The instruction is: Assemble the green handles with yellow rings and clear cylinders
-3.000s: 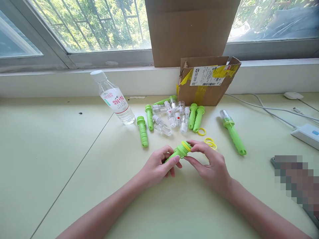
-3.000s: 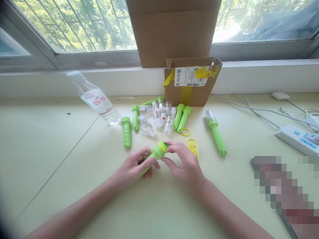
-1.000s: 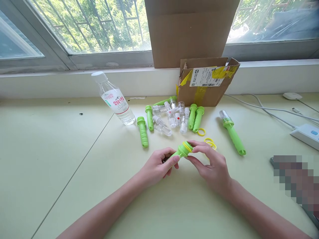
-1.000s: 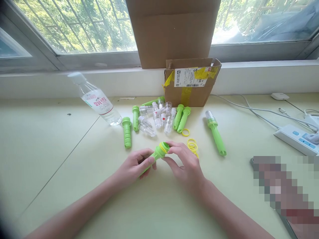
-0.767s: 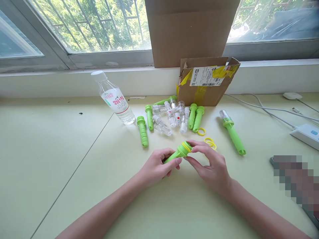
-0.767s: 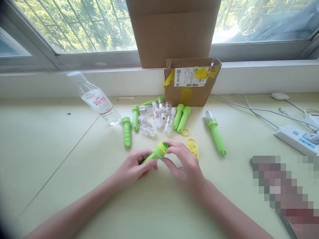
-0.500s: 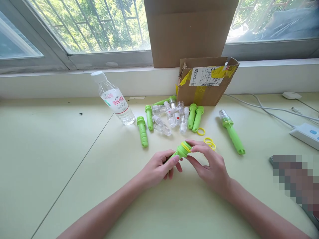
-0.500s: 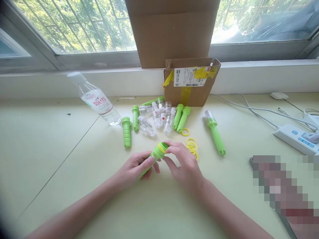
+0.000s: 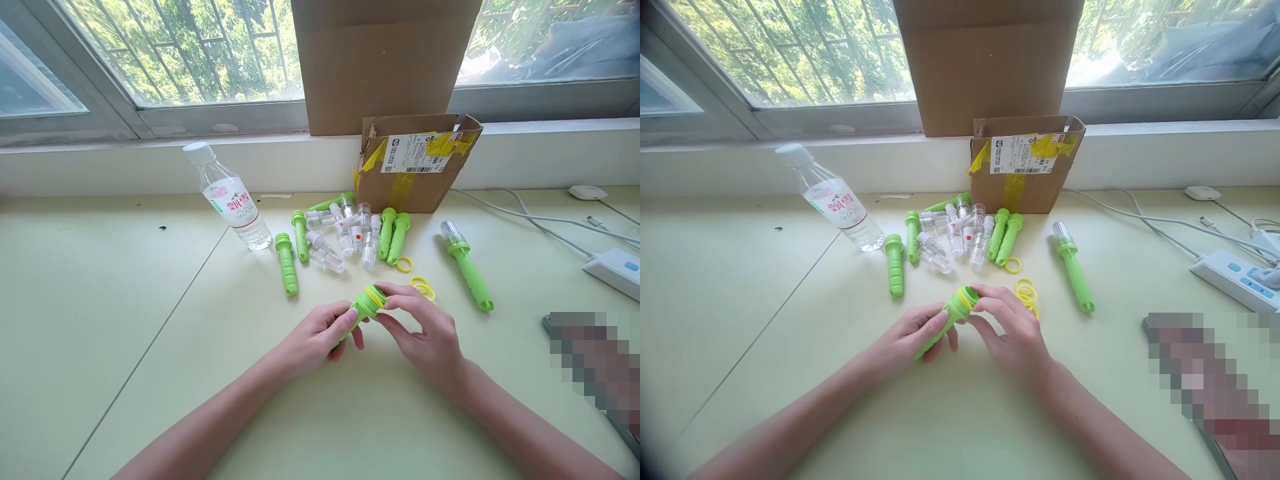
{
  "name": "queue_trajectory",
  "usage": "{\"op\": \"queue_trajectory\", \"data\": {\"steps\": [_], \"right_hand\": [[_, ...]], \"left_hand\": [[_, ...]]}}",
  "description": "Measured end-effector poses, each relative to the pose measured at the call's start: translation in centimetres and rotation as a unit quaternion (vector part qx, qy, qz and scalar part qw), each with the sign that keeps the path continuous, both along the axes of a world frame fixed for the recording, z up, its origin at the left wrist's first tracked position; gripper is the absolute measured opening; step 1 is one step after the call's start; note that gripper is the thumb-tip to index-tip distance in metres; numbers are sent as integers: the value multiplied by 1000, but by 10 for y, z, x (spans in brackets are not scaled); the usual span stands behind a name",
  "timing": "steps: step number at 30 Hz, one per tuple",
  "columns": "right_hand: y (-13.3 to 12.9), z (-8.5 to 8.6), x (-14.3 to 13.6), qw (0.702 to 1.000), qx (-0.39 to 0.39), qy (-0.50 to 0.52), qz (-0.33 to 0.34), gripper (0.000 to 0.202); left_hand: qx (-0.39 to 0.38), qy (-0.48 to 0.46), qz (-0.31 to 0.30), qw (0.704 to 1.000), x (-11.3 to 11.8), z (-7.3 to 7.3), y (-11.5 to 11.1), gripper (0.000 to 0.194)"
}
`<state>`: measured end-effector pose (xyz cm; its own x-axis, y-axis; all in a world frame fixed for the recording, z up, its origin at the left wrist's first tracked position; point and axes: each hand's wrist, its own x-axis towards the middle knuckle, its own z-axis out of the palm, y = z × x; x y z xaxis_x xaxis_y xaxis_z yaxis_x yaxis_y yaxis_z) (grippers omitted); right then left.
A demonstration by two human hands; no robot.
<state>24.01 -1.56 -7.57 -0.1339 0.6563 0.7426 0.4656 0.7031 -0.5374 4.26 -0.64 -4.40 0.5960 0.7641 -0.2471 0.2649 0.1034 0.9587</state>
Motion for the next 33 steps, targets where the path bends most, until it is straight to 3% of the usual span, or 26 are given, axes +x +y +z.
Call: {"op": "queue_trajectory", "data": {"steps": [11,15,21,33], "right_hand": [[-1,-1,1,1000,-8,15,25,27],[-3,-3,0,1000,0,23,16,30],[-3,-5,0,1000,-1,21,20,30],[-2,2,-1,1000,-16,1,11,30]], "left_hand": [[-6,-6,-22,1000,-2,0,2,39],[-9,-20,35,999,0,-5,2,28],[1,-22,113,993,3,-8,0,32],[-14,-51,96,994,4,-7,2,26]]}}
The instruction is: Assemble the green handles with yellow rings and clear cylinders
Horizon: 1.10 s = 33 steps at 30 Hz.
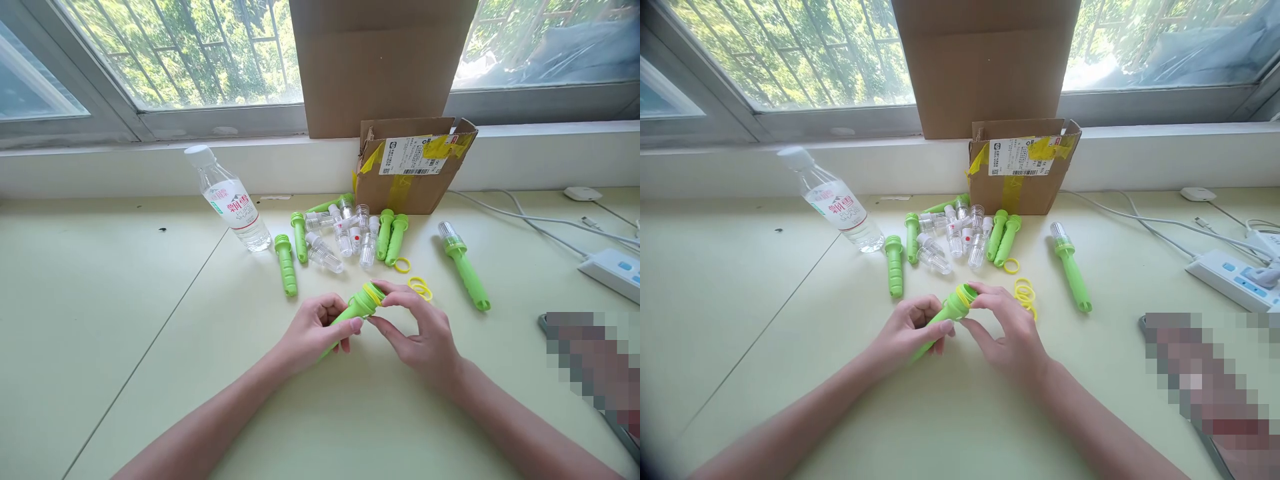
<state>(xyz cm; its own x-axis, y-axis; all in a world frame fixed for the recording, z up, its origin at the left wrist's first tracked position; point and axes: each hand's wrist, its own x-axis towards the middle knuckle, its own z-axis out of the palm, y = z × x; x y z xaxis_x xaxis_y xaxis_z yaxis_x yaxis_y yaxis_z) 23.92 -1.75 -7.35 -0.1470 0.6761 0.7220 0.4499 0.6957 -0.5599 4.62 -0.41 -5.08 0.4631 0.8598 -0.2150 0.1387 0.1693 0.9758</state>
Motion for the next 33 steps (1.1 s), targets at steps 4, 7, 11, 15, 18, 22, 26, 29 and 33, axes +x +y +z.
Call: {"op": "queue_trajectory", "data": {"steps": [4,7,11,15,18,22,26,29,33], "right_hand": [[0,-2,1,1000,-14,-4,10,33],[1,-4,2,1000,-5,-4,7,32],[2,-6,2,1000,27,-1,-11,30],[1,-7,2,999,28,-2,-15,30],[1,-7,2,1000,27,0,-11,30],[0,-6,1,1000,28,2,-10,29],[1,-6,1,1000,26,-2,-16,28],[1,-4,1,1000,21,3,-19,26],[2,-4,0,1000,5,-4,-15,25]], "left_hand": [[20,9,-27,999,-1,2,-1,28],[31,24,-42,998,-1,4,-2,32],[40,28,-56,997,-1,5,-2,35],[48,46,-48,997,0,7,-3,35],[41,56,-30,997,2,7,-4,30],[20,38,-4,999,3,4,-6,28],[14,24,5,1000,1,2,-5,29],[7,19,3,1000,0,0,-3,29],[1,4,-14,1000,0,0,-2,31]]}}
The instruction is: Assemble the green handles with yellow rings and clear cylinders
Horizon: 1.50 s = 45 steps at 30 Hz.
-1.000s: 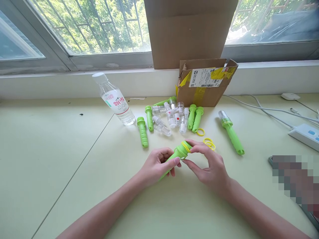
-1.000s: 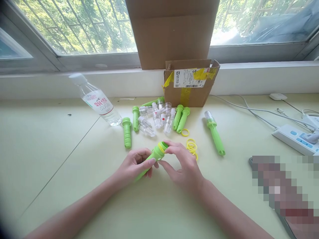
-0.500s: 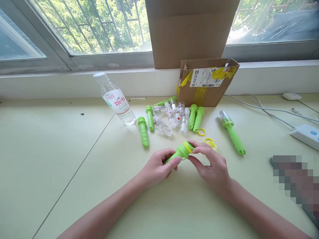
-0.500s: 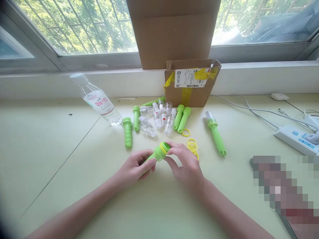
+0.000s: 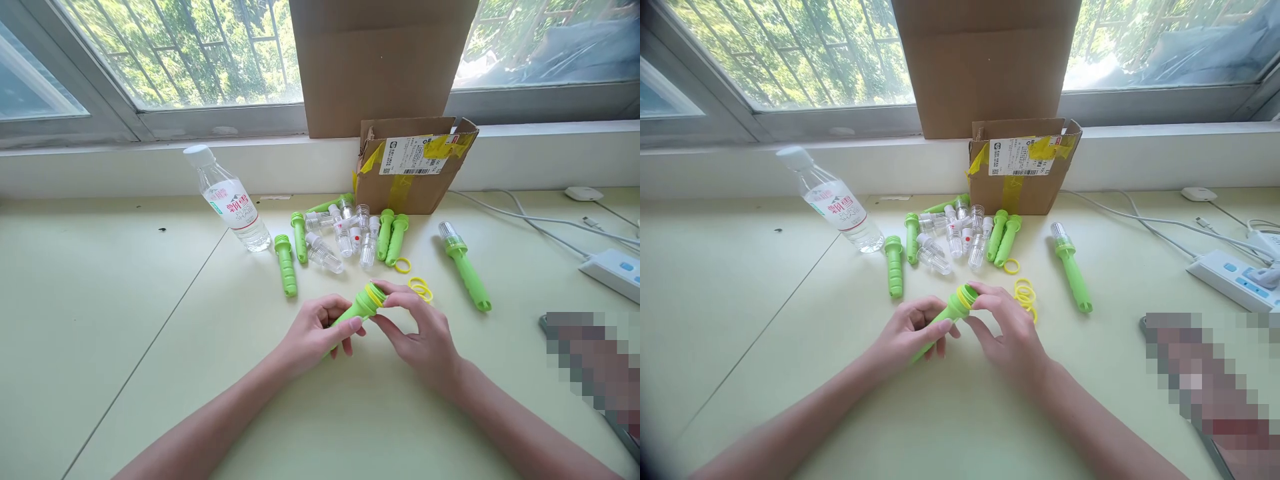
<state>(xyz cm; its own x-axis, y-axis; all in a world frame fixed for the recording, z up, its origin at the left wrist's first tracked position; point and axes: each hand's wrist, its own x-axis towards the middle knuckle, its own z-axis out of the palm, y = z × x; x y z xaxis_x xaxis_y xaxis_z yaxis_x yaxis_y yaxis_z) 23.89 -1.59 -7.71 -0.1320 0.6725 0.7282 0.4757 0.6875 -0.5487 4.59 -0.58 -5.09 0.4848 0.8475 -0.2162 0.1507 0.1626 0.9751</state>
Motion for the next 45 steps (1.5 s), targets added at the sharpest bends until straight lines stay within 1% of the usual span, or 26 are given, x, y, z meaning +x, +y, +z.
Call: {"op": "queue_trajectory", "data": {"steps": [5,10,13,17,19,23,26,30,34,38,40,43,45], "right_hand": [[0,-2,2,1000,23,-5,-5,26],[1,-3,3,1000,24,6,2,28],[0,-3,3,1000,23,10,2,27],[0,-2,1,1000,30,7,2,28],[0,-1,1,1000,23,8,1,27],[0,2,0,1000,10,3,-10,23],[0,2,1,1000,5,-4,-5,24],[0,1,1,1000,4,-4,-1,25],[0,1,2,1000,8,1,-4,24],[0,2,2,1000,1,7,-9,20],[0,2,2,1000,-3,8,-9,19],[-1,1,0,1000,-1,8,2,21],[-2,1,0,1000,3,9,9,23]], "left_hand": [[20,7,-20,1000,1,1,0,31],[44,42,-5,998,2,3,-3,31],[31,39,13,999,5,3,-5,27],[2,17,42,999,6,3,-7,32],[-2,13,46,999,6,2,-6,32],[-9,-4,30,1000,4,0,-4,31],[-9,-9,7,1000,2,0,-2,30],[3,-17,-25,1000,0,2,1,31],[-2,-11,-46,999,-2,6,1,34],[11,8,-45,999,-2,7,1,37],[14,13,-40,999,-1,6,1,35],[-5,22,-27,999,0,4,0,28],[-21,23,-15,999,0,4,0,32]]}}
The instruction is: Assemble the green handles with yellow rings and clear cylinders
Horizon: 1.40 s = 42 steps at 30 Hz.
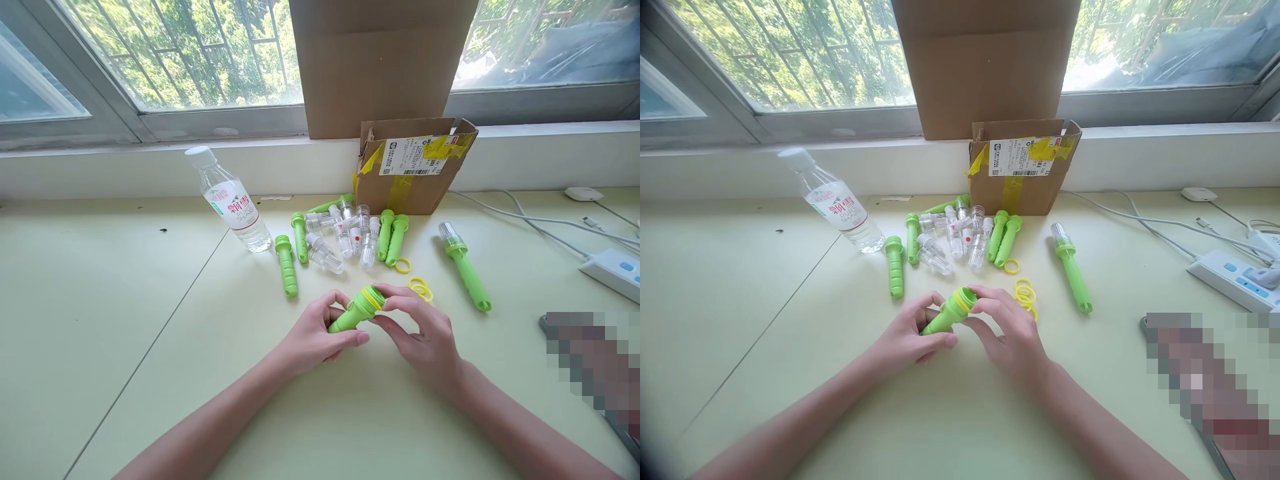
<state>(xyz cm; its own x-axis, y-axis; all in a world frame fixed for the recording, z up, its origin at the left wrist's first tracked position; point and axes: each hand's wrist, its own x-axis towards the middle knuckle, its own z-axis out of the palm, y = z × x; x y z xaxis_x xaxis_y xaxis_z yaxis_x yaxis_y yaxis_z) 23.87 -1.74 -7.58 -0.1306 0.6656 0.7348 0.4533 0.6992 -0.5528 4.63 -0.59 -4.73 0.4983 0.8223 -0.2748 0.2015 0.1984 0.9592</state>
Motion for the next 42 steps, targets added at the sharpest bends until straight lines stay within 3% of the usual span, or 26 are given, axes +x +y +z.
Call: {"op": "queue_trajectory", "data": {"steps": [10,23,31,42], "right_hand": [[1,5,2,1000,10,-19,5,27],[1,1,3,1000,14,-11,-4,28],[0,2,0,1000,11,-10,9,27],[0,0,0,1000,-9,14,4,26]], "left_hand": [[-11,-40,3,999,-1,-3,2,31],[23,-28,-57,998,-4,1,2,34],[6,18,-28,999,-1,1,-1,29],[-12,-17,-9,1000,-1,0,1,29]]}}
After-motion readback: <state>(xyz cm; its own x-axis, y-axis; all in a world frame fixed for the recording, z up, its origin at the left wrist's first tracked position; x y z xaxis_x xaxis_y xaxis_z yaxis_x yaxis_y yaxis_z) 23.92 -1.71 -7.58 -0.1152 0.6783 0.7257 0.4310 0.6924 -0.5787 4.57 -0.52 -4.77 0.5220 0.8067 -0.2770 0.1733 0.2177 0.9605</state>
